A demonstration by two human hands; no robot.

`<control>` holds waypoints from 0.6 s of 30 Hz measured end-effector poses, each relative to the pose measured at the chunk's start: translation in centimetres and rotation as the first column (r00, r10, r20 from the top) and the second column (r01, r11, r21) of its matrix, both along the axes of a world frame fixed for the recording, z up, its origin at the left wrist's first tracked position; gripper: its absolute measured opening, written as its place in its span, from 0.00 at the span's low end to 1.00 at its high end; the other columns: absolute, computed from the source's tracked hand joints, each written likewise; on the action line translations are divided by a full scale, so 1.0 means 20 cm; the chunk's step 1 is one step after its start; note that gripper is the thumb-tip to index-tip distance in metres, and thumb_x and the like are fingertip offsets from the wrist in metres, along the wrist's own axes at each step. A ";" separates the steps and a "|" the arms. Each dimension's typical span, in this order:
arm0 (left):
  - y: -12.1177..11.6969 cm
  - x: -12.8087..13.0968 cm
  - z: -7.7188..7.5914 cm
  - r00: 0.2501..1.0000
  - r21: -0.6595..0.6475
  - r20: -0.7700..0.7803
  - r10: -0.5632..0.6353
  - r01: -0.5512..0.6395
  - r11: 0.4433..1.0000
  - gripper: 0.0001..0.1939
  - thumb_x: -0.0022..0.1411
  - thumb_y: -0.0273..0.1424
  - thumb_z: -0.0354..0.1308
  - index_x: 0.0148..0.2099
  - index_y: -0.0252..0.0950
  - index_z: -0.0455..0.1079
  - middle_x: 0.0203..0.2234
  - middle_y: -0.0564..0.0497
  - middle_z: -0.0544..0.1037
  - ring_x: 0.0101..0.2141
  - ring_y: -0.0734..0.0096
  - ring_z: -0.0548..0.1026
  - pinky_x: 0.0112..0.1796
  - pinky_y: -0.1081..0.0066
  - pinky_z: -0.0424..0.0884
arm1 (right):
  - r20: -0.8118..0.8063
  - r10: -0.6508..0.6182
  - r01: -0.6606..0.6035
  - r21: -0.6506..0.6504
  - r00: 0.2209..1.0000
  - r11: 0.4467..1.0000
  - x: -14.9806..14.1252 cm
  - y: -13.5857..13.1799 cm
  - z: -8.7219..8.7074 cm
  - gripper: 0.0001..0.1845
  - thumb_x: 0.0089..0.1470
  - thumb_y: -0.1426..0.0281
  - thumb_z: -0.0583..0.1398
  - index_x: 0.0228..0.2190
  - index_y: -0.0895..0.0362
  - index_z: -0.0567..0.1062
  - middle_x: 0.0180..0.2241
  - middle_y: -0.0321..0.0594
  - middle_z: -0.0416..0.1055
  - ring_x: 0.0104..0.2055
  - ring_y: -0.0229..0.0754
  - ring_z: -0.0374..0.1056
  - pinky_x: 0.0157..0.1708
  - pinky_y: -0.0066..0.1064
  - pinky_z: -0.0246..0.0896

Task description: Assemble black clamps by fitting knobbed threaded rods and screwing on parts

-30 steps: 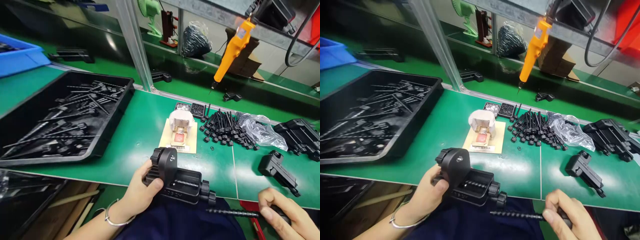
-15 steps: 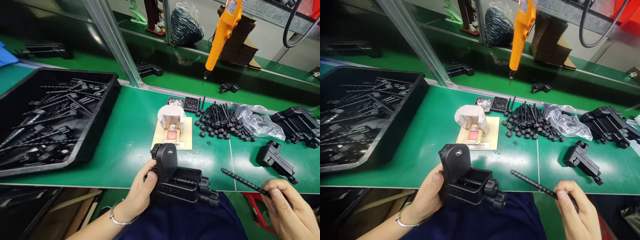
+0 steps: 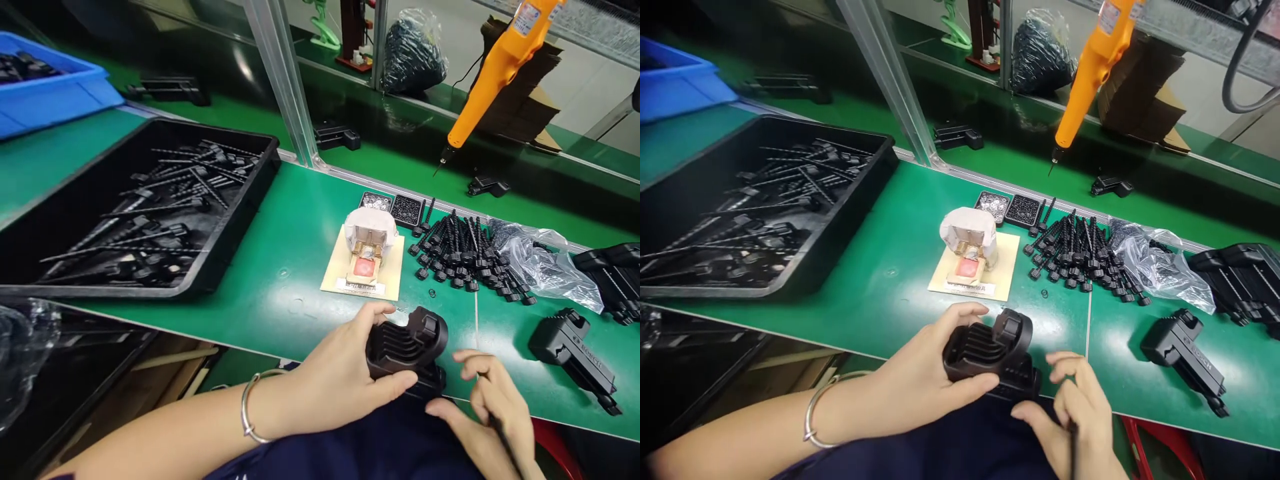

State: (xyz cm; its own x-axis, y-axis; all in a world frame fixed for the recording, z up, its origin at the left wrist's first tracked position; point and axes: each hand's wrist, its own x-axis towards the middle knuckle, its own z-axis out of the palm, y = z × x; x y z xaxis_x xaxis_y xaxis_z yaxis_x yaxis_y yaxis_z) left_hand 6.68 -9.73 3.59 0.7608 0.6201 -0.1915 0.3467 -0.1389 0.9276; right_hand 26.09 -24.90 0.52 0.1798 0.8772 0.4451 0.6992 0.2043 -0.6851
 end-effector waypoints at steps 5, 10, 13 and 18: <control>-0.03 0.09 0.02 0.998 -0.187 0.053 -0.043 0.052 0.981 0.24 0.61 0.35 0.57 0.56 0.39 0.54 0.45 0.44 0.75 0.43 0.57 0.76 0.44 0.54 0.73 | 0.230 0.134 -0.136 -0.007 0.964 0.991 -0.01 0.04 -0.02 0.19 0.65 0.66 0.60 0.26 0.54 0.59 0.45 0.51 0.70 0.40 0.46 0.74 0.31 0.32 0.72; -0.03 0.12 0.06 0.948 -0.348 0.215 -0.236 0.300 0.888 0.33 0.56 0.32 0.61 0.61 0.39 0.52 0.50 0.41 0.74 0.47 0.54 0.76 0.46 0.54 0.75 | 0.153 0.029 -0.056 0.170 0.988 0.984 0.05 0.05 0.00 0.20 0.59 0.80 0.58 0.22 0.54 0.56 0.25 0.37 0.66 0.26 0.38 0.66 0.24 0.27 0.63; -0.01 0.13 0.06 0.906 -0.399 0.336 -0.257 0.384 0.833 0.43 0.54 0.33 0.66 0.67 0.41 0.47 0.60 0.38 0.66 0.56 0.51 0.70 0.54 0.52 0.70 | 0.051 -0.077 0.065 0.204 0.996 0.977 0.06 0.03 -0.02 0.24 0.51 0.85 0.59 0.21 0.54 0.51 0.23 0.33 0.62 0.23 0.35 0.60 0.21 0.25 0.54; 0.02 0.16 0.00 0.881 -0.417 0.387 -0.273 0.431 0.800 0.42 0.53 0.35 0.69 0.66 0.42 0.55 0.58 0.41 0.68 0.54 0.50 0.72 0.57 0.50 0.67 | 0.052 -0.084 0.068 0.262 0.995 0.963 0.04 0.03 -0.04 0.23 0.51 0.85 0.57 0.22 0.54 0.48 0.21 0.32 0.55 0.22 0.35 0.53 0.20 0.26 0.48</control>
State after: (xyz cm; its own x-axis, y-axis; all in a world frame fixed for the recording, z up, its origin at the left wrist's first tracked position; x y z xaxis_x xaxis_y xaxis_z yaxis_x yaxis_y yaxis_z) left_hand 9.80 -9.35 3.64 0.9750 0.1861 -0.1217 0.0641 0.2890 0.9552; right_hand 26.80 -24.20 -0.19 0.2060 0.7149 0.6682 0.7592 0.3141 -0.5701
